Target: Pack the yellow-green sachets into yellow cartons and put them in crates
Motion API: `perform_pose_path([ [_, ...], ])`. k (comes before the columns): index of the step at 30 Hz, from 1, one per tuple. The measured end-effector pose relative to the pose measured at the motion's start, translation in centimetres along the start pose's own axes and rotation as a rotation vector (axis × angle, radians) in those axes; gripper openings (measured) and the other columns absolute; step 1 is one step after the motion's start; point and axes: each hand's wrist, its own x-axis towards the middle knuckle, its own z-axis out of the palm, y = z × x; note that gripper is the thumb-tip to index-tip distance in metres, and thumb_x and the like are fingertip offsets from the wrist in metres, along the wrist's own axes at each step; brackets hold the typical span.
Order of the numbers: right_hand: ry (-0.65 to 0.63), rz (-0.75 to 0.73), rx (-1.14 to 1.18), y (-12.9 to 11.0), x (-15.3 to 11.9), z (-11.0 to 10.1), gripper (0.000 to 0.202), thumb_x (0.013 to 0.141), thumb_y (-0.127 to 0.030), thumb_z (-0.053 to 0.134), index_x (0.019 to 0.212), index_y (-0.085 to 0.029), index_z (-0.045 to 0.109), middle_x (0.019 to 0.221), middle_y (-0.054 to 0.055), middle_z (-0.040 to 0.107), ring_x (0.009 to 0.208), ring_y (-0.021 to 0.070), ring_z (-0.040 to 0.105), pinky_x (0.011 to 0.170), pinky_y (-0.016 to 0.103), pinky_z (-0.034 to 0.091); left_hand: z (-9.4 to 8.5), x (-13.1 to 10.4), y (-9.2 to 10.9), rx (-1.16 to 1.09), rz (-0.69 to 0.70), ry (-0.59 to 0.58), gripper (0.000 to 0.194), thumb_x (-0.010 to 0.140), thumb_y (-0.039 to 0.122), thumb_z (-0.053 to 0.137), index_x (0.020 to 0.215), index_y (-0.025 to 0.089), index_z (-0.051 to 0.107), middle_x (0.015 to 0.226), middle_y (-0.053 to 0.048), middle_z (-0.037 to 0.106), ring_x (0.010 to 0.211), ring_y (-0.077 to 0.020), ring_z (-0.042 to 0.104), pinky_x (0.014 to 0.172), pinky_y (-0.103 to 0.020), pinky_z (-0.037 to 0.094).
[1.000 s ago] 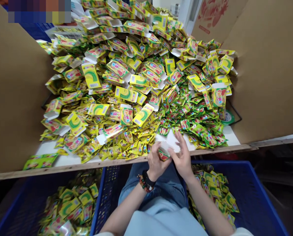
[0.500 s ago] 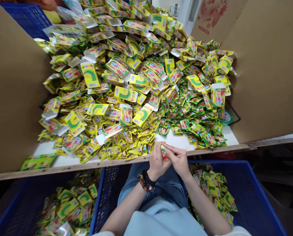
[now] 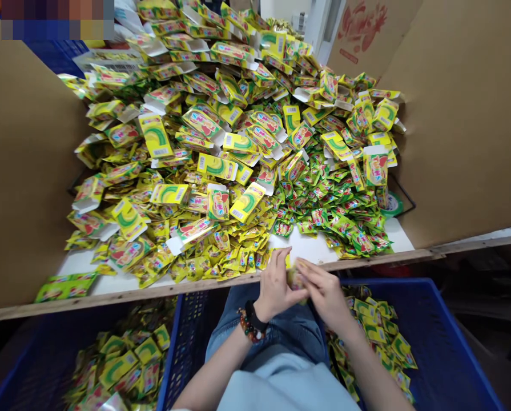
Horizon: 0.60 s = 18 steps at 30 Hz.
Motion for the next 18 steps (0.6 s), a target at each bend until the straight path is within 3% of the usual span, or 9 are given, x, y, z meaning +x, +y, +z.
perform_pose_path([
  [1, -0.018, 0.058, -0.149, 0.3, -0.6, -1.6, 0.033, 0.09, -0.022, 0.052, 0.118, -0.022, 0.07, 0.119, 0.012, 0.071, 0.111, 0.0265, 0.067, 0.097, 0.042, 0.053, -0.7, 0.2, -0.1, 0.047, 0.001, -0.025, 0.067, 0.077, 0.043, 0.067, 0.133, 0.016, 0.043, 0.123, -0.015, 0.055, 0.111, -0.0282, 0.057, 0.09, -0.04, 0.051],
  [3, -0.07, 0.176, -0.462, 1.2, -1.0, -4.3, 0.033, 0.084, -0.021, 0.061, 0.115, -0.023, 0.071, 0.101, 0.012, 0.076, 0.096, 0.0292, 0.071, 0.088, 0.043, 0.055, -2.1, 0.8, -0.8, 0.206, -0.035, -0.006, 0.047, 0.082, 0.042, 0.065, 0.122, 0.019, 0.056, 0.115, -0.012, 0.06, 0.104, -0.0267, 0.058, 0.087, -0.039, 0.05],
  [4, -0.083, 0.186, -0.582, 1.8, -0.7, -5.1, 0.032, 0.081, -0.021, 0.066, 0.113, -0.023, 0.072, 0.098, 0.012, 0.077, 0.094, 0.0303, 0.071, 0.087, 0.044, 0.054, -2.8, 1.4, -1.3, 0.304, -0.072, 0.018, 0.033, 0.086, 0.038, 0.061, 0.114, 0.02, 0.061, 0.11, -0.011, 0.062, 0.1, -0.0258, 0.058, 0.083, -0.037, 0.05],
  [6, -0.107, 0.068, -0.692, 2.8, 1.1, -5.1, 0.03, 0.08, -0.018, 0.067, 0.109, -0.022, 0.072, 0.106, 0.012, 0.074, 0.103, 0.0307, 0.067, 0.094, 0.047, 0.049, -3.9, 2.7, -2.3, 0.495, -0.138, 0.026, 0.019, 0.088, 0.03, 0.059, 0.103, 0.021, 0.066, 0.106, -0.01, 0.063, 0.096, -0.0266, 0.056, 0.076, -0.036, 0.049],
  [10, -0.085, -0.109, -0.668, 4.2, 7.5, -0.6, 0.04, 0.084, -0.003, 0.051, 0.119, -0.016, 0.066, 0.117, 0.015, 0.068, 0.11, 0.0275, 0.058, 0.094, 0.043, 0.047, -4.9, 5.3, -3.6, 0.715, -0.138, -0.109, 0.012, 0.077, 0.026, 0.07, 0.087, 0.019, 0.068, 0.105, -0.012, 0.061, 0.096, -0.0309, 0.051, 0.074, -0.039, 0.047],
  [12, -0.131, -0.133, -0.588, 4.3, 10.3, 2.1, 0.038, 0.086, -0.01, 0.056, 0.122, -0.016, 0.064, 0.119, 0.016, 0.065, 0.112, 0.0292, 0.055, 0.095, 0.045, 0.045, -5.0, 5.8, -3.9, 0.745, -0.113, -0.132, 0.007, 0.076, 0.022, 0.069, 0.083, 0.018, 0.068, 0.103, -0.012, 0.06, 0.094, -0.0299, 0.05, 0.075, -0.04, 0.046],
  [15, -0.124, -0.111, -0.466, 4.3, 12.3, 4.7, 0.036, 0.087, -0.014, 0.057, 0.122, -0.017, 0.064, 0.113, 0.016, 0.066, 0.109, 0.0283, 0.056, 0.096, 0.046, 0.042, -5.0, 5.6, -4.2, 0.707, -0.086, -0.091, 0.009, 0.081, 0.018, 0.061, 0.075, 0.019, 0.066, 0.098, -0.011, 0.062, 0.091, -0.028, 0.051, 0.073, -0.038, 0.045],
  [18, -0.042, -0.04, -0.303, 4.4, 12.3, 5.2, 0.033, 0.088, -0.008, 0.048, 0.11, -0.019, 0.07, 0.102, 0.014, 0.068, 0.1, 0.0259, 0.06, 0.094, 0.044, 0.044, -5.0, 5.0, -4.4, 0.525, -0.095, 0.028, 0.019, 0.085, 0.019, 0.056, 0.067, 0.019, 0.064, 0.088, -0.009, 0.065, 0.088, -0.0257, 0.053, 0.074, -0.037, 0.045],
])
